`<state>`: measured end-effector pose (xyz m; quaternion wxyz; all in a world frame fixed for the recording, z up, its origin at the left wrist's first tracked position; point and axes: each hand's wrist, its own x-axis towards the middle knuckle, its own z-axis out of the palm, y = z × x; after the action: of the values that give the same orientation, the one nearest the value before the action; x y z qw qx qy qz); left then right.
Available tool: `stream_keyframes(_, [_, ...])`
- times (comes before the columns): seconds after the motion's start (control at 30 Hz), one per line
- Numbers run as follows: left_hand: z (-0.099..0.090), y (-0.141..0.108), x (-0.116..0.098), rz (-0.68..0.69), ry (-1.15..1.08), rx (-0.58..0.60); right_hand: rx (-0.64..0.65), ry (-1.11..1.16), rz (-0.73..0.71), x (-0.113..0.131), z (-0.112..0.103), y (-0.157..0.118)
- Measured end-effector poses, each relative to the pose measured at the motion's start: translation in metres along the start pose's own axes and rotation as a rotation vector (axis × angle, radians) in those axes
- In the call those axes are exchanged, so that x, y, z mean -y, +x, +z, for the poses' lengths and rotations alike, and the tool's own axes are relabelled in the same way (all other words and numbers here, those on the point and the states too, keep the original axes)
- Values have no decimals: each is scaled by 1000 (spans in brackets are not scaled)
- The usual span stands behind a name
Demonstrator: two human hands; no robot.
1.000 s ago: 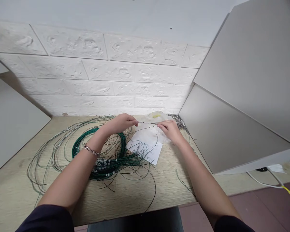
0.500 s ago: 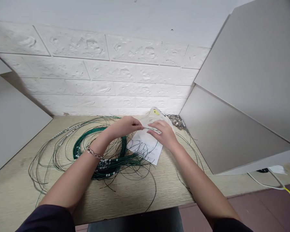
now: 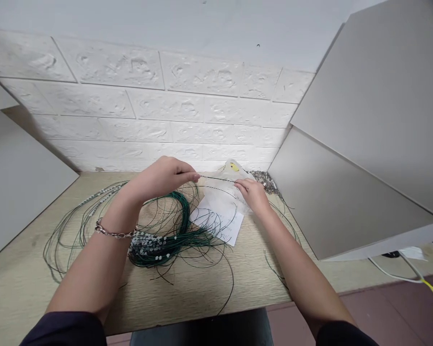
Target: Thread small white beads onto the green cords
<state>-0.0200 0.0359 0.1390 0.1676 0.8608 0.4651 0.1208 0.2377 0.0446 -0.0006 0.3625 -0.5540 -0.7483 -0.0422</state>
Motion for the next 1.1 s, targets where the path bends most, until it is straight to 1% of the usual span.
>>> stream_keyframes(0.07, [1, 0, -2, 11, 6, 27, 10, -9, 27, 2, 2, 0])
stream_keyframes(0.13, [3, 0, -3, 20, 32, 43, 52, -28, 35, 3, 4, -1])
stream_keyframes(0.27, [1, 1, -1, -1, 86, 21, 160, -51, 39, 3, 4, -3])
stream_keyframes(0.43, [-13, -6, 6, -79, 37, -47, 138, -96, 35, -4, 6, -4])
stream_keyframes(0.57, [-27, -19, 11, -116, 32, -136, 161, -82, 97, -12, 12, -7])
stream_keyframes(0.7, [-38, -31, 14, -158, 51, -226, 161, -39, 127, -14, 16, -6])
stream_keyframes(0.8, [-41, -36, 12, -170, 36, -241, 158, -5, 147, -11, 17, -4])
stream_keyframes(0.97, [-39, -34, 8, -119, 20, -215, 140, 19, 212, -9, 17, -4])
stream_keyframes(1.1, [-35, -30, 10, -113, 23, -257, 155, 4, 244, -7, 17, -5])
